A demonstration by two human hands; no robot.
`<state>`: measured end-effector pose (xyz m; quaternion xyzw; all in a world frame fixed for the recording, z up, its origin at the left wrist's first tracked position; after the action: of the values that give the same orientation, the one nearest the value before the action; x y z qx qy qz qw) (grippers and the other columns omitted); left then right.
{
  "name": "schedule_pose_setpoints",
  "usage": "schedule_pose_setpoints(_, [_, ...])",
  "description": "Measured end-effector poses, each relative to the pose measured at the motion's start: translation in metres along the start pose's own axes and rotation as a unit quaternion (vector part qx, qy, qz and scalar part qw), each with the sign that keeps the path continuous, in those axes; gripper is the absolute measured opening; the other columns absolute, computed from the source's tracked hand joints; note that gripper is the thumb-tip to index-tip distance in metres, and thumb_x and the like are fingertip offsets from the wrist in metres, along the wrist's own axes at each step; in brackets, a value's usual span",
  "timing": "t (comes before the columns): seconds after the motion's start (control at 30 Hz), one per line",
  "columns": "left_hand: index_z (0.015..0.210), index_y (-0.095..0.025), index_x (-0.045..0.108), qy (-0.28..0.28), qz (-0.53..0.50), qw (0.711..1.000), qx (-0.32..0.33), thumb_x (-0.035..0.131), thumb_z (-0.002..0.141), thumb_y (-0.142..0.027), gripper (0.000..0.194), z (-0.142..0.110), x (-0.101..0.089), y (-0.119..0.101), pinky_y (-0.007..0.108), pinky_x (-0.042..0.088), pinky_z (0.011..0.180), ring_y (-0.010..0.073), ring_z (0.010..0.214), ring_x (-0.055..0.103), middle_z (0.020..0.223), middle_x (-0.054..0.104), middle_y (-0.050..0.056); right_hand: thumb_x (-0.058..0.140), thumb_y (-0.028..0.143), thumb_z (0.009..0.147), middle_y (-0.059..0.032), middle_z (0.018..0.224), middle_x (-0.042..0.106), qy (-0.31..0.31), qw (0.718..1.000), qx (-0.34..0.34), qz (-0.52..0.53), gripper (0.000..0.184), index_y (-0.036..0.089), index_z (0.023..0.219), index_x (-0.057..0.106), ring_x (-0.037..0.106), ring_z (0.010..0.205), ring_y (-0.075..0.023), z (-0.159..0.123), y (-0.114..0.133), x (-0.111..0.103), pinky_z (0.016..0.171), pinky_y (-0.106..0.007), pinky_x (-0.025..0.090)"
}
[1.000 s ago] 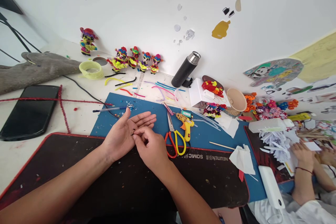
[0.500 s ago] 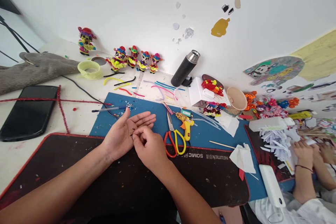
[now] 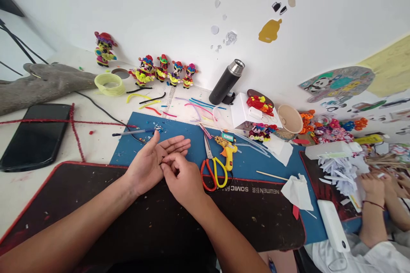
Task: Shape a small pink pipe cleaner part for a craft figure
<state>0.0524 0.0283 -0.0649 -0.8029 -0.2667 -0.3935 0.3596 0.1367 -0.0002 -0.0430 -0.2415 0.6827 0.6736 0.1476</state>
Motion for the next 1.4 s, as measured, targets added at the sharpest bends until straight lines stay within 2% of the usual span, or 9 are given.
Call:
schedule_pose_setpoints(0.2, [0.112, -0.008, 0.078, -0.006, 0.001, 1.000, -0.003, 0.044, 0.107, -0.055, 0.058, 0.001, -0.001, 0.000, 0.043, 0.044, 0.121, 0.0320, 0.132, 0.065, 0.131, 0.076, 0.020, 0.062, 0.025, 0.094, 0.0069, 0.059, 0.054, 0.004, 1.000, -0.004, -0.002, 0.008, 0.022, 0.094, 0.069, 0.050, 0.053, -0.0123, 0.001, 0.002, 0.001, 0.056, -0.026, 0.035])
schedule_pose_setpoints(0.47, [0.113, -0.009, 0.078, -0.001, 0.002, 1.000, 0.000, 0.049, 0.104, -0.058, 0.057, 0.002, -0.002, 0.000, 0.043, 0.044, 0.121, 0.0324, 0.132, 0.064, 0.133, 0.075, 0.020, 0.061, 0.026, 0.094, 0.0067, 0.059, 0.053, 0.006, 1.000, -0.002, 0.010, 0.007, 0.022, 0.092, 0.066, 0.050, 0.053, -0.0123, 0.000, 0.001, 0.003, 0.056, -0.026, 0.036])
schedule_pose_setpoints(0.63, [0.111, -0.010, 0.079, -0.012, 0.007, 1.000, 0.004, 0.051, 0.104, -0.055, 0.054, 0.002, -0.003, -0.002, 0.042, 0.047, 0.117, 0.0320, 0.132, 0.064, 0.132, 0.075, 0.020, 0.062, 0.028, 0.095, 0.0073, 0.057, 0.050, -0.021, 0.999, 0.004, 0.031, 0.009, 0.022, 0.089, 0.065, 0.046, 0.051, -0.0118, 0.002, 0.001, -0.004, 0.054, -0.025, 0.035])
schedule_pose_setpoints(0.73, [0.103, -0.011, 0.080, -0.044, 0.017, 0.999, 0.013, 0.055, 0.104, -0.051, 0.048, 0.003, -0.009, -0.005, 0.039, 0.052, 0.109, 0.0307, 0.124, 0.068, 0.123, 0.078, 0.019, 0.061, 0.032, 0.096, 0.0074, 0.056, 0.048, -0.039, 0.997, 0.017, 0.057, 0.013, 0.022, 0.087, 0.063, 0.042, 0.050, -0.0116, 0.004, 0.000, -0.012, 0.052, -0.026, 0.032])
schedule_pose_setpoints(0.87, [0.099, -0.012, 0.080, -0.067, 0.051, 0.996, 0.032, 0.067, 0.097, -0.052, 0.042, 0.002, -0.015, -0.007, 0.033, 0.058, 0.085, 0.0239, 0.096, 0.071, 0.100, 0.078, 0.013, 0.063, 0.036, 0.095, 0.0072, 0.056, 0.047, -0.057, 0.994, 0.040, 0.090, 0.015, 0.021, 0.090, 0.064, 0.041, 0.050, -0.0119, 0.006, -0.003, -0.021, 0.051, -0.026, 0.031])
schedule_pose_setpoints(0.97, [0.095, -0.013, 0.079, -0.057, 0.077, 0.995, 0.040, 0.081, 0.085, -0.051, 0.039, 0.000, -0.014, -0.008, 0.025, 0.052, 0.067, 0.0159, 0.075, 0.062, 0.082, 0.068, 0.005, 0.064, 0.038, 0.094, 0.0061, 0.058, 0.050, -0.069, 0.990, 0.055, 0.113, 0.018, 0.021, 0.092, 0.064, 0.041, 0.051, -0.0122, 0.007, -0.006, -0.027, 0.051, -0.026, 0.032])
schedule_pose_setpoints(1.07, [0.089, -0.014, 0.076, -0.049, 0.123, 0.990, 0.049, 0.087, 0.078, -0.050, 0.039, -0.003, -0.010, -0.011, 0.021, 0.040, 0.056, 0.0105, 0.062, 0.047, 0.071, 0.057, -0.001, 0.065, 0.040, 0.094, 0.0076, 0.056, 0.046, -0.077, 0.984, 0.073, 0.143, 0.019, 0.021, 0.091, 0.063, 0.037, 0.049, -0.0113, 0.006, -0.011, -0.030, 0.048, -0.025, 0.029])
schedule_pose_setpoints(1.23, [0.076, -0.017, 0.064, -0.009, 0.239, 0.970, 0.049, 0.087, 0.078, -0.052, 0.041, -0.005, -0.003, -0.016, 0.023, 0.025, 0.053, 0.0099, 0.058, 0.032, 0.065, 0.044, -0.005, 0.065, 0.043, 0.093, 0.0088, 0.054, 0.041, -0.092, 0.978, 0.087, 0.168, 0.022, 0.021, 0.091, 0.063, 0.036, 0.047, -0.0110, 0.006, -0.017, -0.035, 0.047, -0.024, 0.028])
schedule_pose_setpoints(1.4, [0.084, -0.019, 0.067, 0.002, 0.342, 0.937, 0.067, 0.084, 0.079, -0.055, 0.040, -0.004, -0.001, -0.021, 0.026, 0.021, 0.053, 0.0108, 0.057, 0.029, 0.062, 0.041, -0.008, 0.066, 0.043, 0.092, 0.0091, 0.054, 0.041, -0.105, 0.977, 0.089, 0.162, 0.022, 0.021, 0.091, 0.063, 0.035, 0.047, -0.0108, 0.005, -0.018, -0.040, 0.046, -0.024, 0.028])
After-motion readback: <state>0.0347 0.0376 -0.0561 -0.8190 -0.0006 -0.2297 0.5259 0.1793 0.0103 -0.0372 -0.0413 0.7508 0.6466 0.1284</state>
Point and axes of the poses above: each hand's wrist, its own z-axis towards the middle knuckle, its own x-axis out of the palm, y = z × x, the point moved 8 cm from there along z, towards the middle knuckle
